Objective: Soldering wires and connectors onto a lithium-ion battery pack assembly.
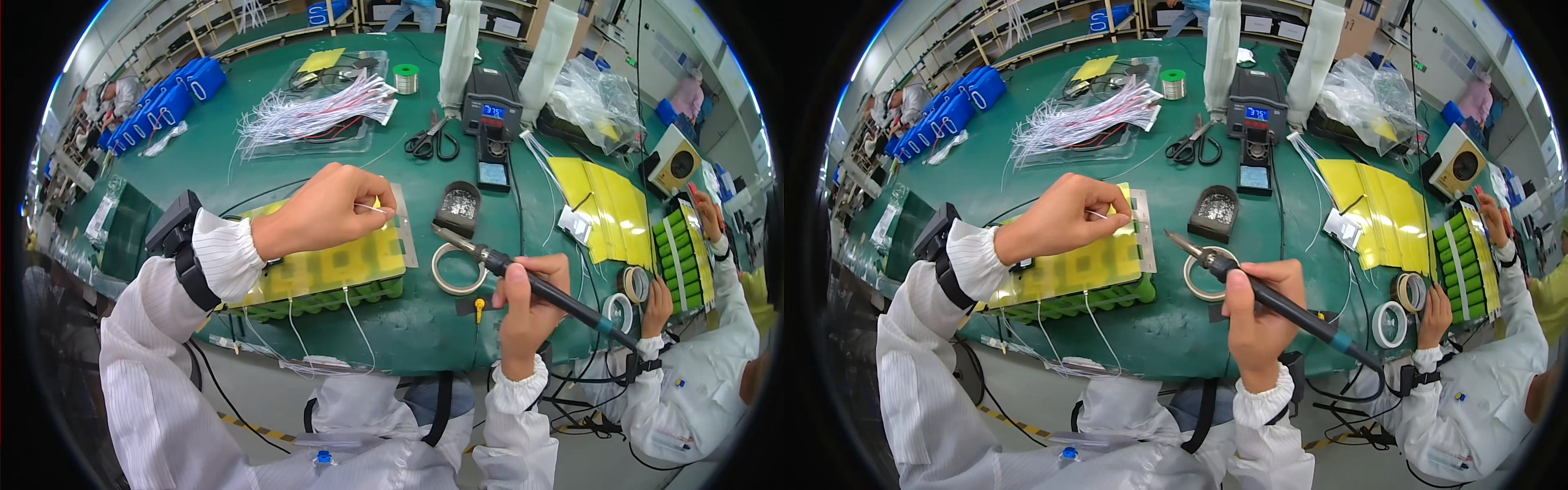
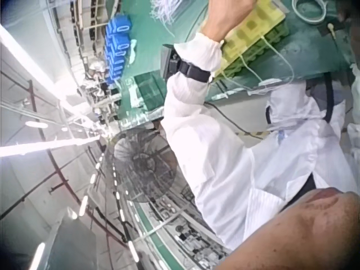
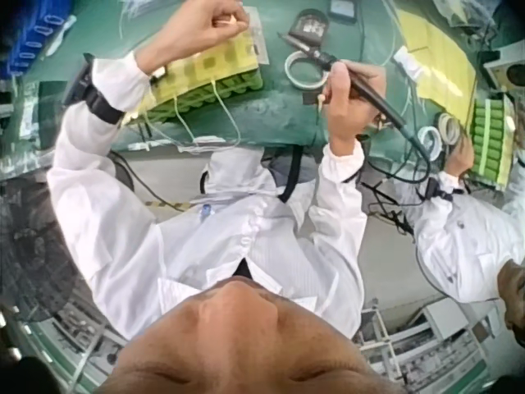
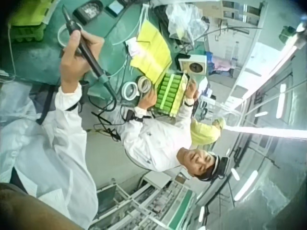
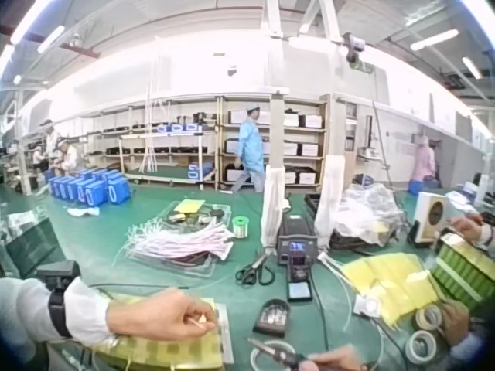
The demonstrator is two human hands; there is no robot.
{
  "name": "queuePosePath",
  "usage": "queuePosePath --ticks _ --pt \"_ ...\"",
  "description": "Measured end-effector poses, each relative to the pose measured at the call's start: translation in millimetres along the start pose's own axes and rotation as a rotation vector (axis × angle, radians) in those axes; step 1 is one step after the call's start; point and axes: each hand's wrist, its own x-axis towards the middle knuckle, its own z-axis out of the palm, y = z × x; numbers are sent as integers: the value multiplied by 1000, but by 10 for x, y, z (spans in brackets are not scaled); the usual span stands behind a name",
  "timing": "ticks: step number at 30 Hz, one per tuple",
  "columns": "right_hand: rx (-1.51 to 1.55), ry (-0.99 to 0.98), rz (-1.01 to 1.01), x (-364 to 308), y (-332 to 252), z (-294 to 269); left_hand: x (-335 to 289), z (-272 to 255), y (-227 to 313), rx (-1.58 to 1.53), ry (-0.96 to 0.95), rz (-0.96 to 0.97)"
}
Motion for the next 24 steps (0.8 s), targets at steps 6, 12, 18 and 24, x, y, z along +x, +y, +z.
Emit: queuePosePath --ticks 6,12,18,24 --pt "47 -39 -13 61 176 121 20 6 46 110 80 -11" --pt "-35 -85 -27 74 274 200 38 25 -8 105 119 65" --pt "-153 -122 -95 42 313 229 39 24 -13 82 87 28" --pt "-117 -71 -77 22 307 229 43 45 -26 96 58 31"
